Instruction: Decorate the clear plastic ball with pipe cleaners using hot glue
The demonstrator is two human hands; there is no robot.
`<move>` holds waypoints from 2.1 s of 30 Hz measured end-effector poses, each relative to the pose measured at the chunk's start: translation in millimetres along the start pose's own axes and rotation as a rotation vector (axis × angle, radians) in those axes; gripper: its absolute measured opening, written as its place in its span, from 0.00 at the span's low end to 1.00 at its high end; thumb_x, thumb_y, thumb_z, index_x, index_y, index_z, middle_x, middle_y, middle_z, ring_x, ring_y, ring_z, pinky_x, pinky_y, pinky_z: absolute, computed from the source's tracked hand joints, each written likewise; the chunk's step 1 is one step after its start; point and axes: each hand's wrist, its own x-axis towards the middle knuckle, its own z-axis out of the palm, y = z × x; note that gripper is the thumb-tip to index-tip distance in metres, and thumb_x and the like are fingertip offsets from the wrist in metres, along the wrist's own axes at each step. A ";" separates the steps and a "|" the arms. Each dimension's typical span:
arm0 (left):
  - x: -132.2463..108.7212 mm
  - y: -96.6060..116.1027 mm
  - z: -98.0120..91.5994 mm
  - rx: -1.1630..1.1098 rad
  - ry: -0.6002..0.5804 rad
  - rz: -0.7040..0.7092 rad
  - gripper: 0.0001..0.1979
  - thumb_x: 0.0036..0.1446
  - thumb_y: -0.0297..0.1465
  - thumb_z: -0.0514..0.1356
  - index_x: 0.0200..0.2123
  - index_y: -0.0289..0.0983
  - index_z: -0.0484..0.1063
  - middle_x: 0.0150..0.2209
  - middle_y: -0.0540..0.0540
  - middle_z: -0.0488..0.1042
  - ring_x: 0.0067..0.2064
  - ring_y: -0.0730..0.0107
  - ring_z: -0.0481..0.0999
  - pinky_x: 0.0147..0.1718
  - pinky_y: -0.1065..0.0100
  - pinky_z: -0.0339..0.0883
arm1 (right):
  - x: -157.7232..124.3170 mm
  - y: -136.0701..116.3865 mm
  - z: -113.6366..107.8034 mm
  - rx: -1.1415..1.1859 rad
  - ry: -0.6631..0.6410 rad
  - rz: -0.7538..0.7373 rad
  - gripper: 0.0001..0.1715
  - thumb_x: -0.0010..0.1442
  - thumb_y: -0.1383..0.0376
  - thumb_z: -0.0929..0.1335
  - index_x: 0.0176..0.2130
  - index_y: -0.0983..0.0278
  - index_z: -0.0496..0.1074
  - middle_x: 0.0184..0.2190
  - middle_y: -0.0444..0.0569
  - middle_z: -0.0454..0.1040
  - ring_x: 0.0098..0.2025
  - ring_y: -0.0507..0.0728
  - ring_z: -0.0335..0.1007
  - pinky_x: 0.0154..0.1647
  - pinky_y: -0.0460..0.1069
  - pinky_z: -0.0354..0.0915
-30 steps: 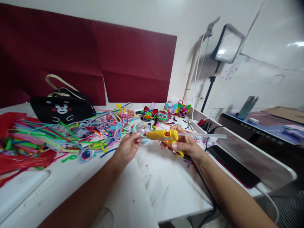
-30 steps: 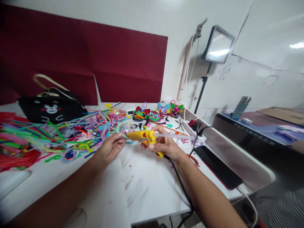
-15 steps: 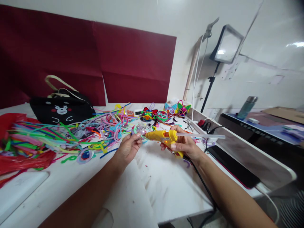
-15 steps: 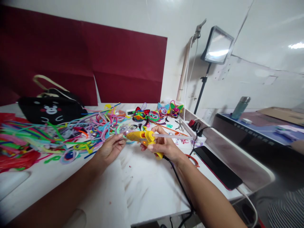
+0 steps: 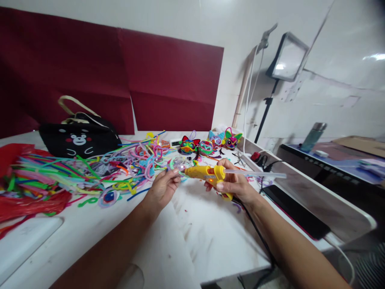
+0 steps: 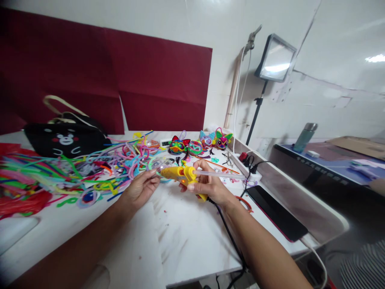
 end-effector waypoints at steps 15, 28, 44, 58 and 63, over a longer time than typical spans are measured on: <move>1.0 1.1 -3.0 -0.014 0.027 -0.008 0.15 0.37 0.16 0.69 0.16 0.33 0.65 0.21 0.50 0.69 0.24 0.80 0.66 0.20 0.78 0.60 | 0.0 0.1 -2.3 -0.010 0.019 -0.010 0.30 0.44 0.63 0.78 0.38 0.58 0.58 0.27 0.41 0.73 0.31 0.57 0.76 0.31 0.49 0.69; 1.3 -1.9 -2.8 0.003 0.033 -0.017 0.12 0.38 0.16 0.68 0.18 0.32 0.68 0.27 0.45 0.75 0.27 0.78 0.70 0.20 0.78 0.60 | -0.3 3.7 -5.3 -0.032 0.003 0.011 0.32 0.44 0.61 0.78 0.38 0.57 0.56 0.30 0.42 0.74 0.30 0.56 0.77 0.26 0.46 0.67; 0.7 -0.9 -3.2 -0.001 -0.001 -0.007 0.13 0.34 0.17 0.71 0.17 0.32 0.69 0.25 0.47 0.74 0.26 0.78 0.69 0.19 0.78 0.60 | -1.1 1.3 -2.3 -0.044 0.001 -0.018 0.30 0.46 0.63 0.78 0.37 0.58 0.56 0.31 0.44 0.77 0.32 0.57 0.77 0.30 0.48 0.69; 3.3 -1.2 -3.4 -0.028 0.027 0.009 0.15 0.34 0.16 0.70 0.16 0.32 0.66 0.21 0.50 0.70 0.24 0.80 0.67 0.19 0.78 0.60 | -0.6 1.6 -3.5 -0.040 0.026 -0.018 0.30 0.44 0.64 0.78 0.37 0.58 0.56 0.30 0.41 0.75 0.31 0.57 0.78 0.30 0.48 0.70; 1.3 -1.8 -2.9 -0.017 0.024 -0.003 0.13 0.35 0.16 0.70 0.17 0.32 0.68 0.24 0.47 0.73 0.25 0.79 0.68 0.19 0.78 0.60 | -0.7 2.3 -4.2 -0.040 0.025 -0.023 0.30 0.44 0.64 0.78 0.37 0.58 0.56 0.31 0.41 0.75 0.32 0.57 0.78 0.31 0.48 0.69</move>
